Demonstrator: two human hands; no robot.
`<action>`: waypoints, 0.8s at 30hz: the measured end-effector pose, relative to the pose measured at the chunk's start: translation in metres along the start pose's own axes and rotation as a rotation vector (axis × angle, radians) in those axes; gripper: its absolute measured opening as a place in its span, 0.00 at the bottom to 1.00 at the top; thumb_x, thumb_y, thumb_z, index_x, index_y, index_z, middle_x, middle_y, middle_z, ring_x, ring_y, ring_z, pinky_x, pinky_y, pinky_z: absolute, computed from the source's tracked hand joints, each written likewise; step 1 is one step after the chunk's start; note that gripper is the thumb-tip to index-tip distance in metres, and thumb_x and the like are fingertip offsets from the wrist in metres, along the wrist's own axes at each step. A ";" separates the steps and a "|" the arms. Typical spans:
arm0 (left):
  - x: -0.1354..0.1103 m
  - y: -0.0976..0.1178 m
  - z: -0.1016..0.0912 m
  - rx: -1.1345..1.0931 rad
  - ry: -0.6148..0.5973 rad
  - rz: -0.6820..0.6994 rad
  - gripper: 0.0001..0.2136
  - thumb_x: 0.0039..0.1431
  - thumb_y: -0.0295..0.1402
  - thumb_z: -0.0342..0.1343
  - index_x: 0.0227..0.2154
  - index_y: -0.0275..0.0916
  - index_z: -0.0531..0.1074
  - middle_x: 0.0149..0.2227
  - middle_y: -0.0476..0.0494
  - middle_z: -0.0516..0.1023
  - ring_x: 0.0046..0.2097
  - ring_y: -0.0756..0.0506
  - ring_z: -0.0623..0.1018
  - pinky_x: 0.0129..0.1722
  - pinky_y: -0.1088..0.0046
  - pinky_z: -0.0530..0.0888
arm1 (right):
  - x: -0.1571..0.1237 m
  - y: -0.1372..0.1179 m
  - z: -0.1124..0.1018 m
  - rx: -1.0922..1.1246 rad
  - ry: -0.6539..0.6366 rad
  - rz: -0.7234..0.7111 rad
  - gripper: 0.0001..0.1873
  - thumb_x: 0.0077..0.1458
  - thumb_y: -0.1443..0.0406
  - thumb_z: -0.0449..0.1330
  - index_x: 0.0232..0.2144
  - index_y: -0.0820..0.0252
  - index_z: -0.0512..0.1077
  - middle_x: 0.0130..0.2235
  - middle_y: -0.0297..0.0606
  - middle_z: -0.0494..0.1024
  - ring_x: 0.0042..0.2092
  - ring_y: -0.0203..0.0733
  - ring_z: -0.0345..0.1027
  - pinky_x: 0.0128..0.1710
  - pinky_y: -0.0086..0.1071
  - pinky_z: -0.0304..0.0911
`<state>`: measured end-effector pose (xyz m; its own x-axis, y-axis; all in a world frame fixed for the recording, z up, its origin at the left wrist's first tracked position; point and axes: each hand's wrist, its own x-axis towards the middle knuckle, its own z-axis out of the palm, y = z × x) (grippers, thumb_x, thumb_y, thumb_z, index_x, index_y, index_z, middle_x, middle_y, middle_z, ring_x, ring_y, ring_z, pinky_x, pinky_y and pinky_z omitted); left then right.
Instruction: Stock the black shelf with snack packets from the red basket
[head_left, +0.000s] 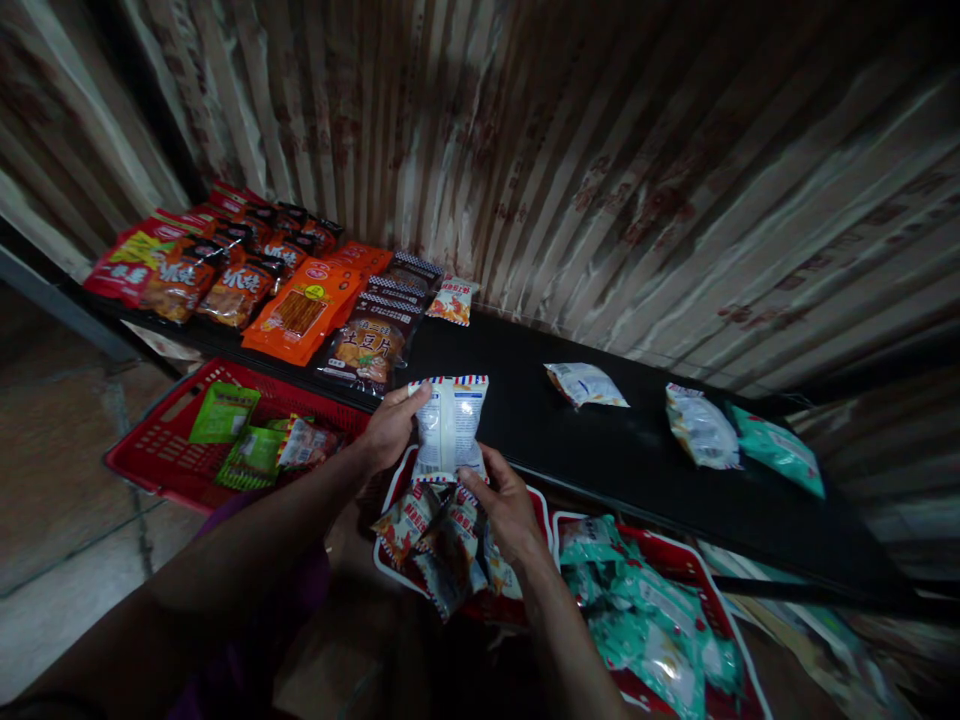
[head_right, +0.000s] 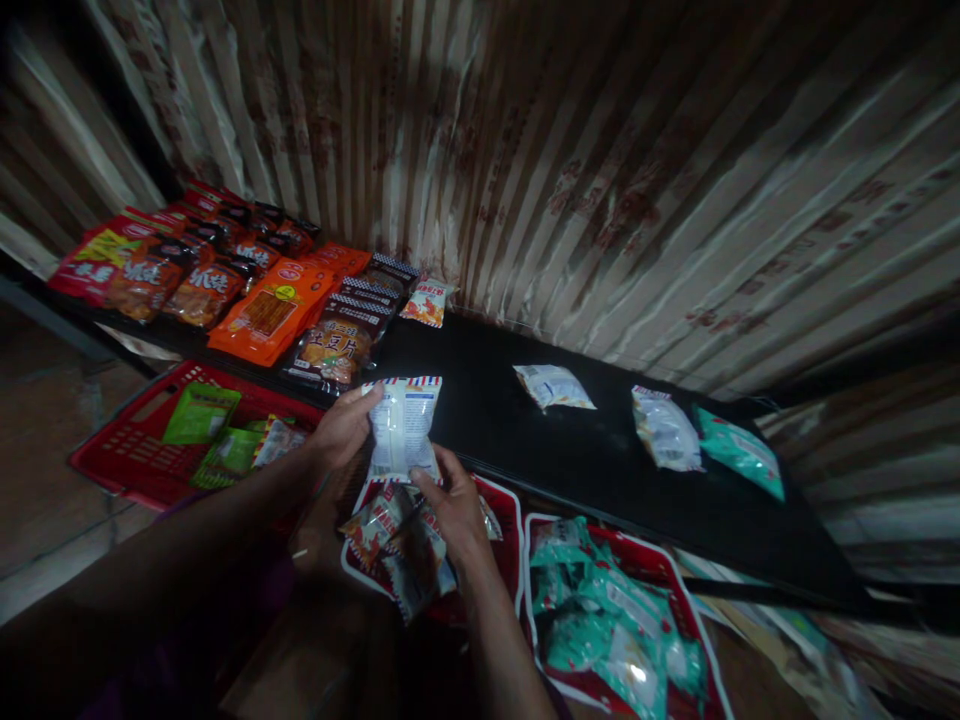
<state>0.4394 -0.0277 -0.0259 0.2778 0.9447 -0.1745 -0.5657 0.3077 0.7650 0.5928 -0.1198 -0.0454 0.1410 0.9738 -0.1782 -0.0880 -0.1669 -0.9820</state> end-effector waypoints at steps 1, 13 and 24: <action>0.000 0.001 0.000 -0.004 -0.009 -0.005 0.20 0.39 0.47 0.68 0.29 0.35 0.75 0.27 0.46 0.79 0.28 0.49 0.75 0.32 0.74 0.70 | 0.000 -0.001 0.000 0.002 -0.010 -0.005 0.24 0.42 0.55 0.68 0.43 0.54 0.74 0.44 0.36 0.79 0.46 0.47 0.70 0.50 0.41 0.63; -0.016 -0.033 -0.003 0.192 -0.247 -0.225 0.17 0.46 0.44 0.65 0.34 0.35 0.77 0.28 0.46 0.78 0.31 0.47 0.76 0.35 0.72 0.71 | 0.013 -0.005 -0.006 0.246 0.344 -0.032 0.18 0.40 0.53 0.68 0.31 0.57 0.76 0.27 0.30 0.78 0.30 0.37 0.70 0.32 0.31 0.66; -0.007 -0.026 0.004 0.090 -0.130 -0.170 0.15 0.45 0.40 0.65 0.31 0.34 0.75 0.29 0.44 0.79 0.34 0.45 0.78 0.39 0.69 0.72 | 0.006 -0.009 -0.021 0.197 0.271 -0.026 0.26 0.45 0.48 0.64 0.44 0.52 0.74 0.43 0.37 0.79 0.42 0.43 0.72 0.41 0.36 0.66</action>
<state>0.4558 -0.0427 -0.0420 0.4641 0.8556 -0.2291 -0.4323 0.4446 0.7845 0.6151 -0.1162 -0.0390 0.4009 0.8964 -0.1890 -0.2665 -0.0833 -0.9602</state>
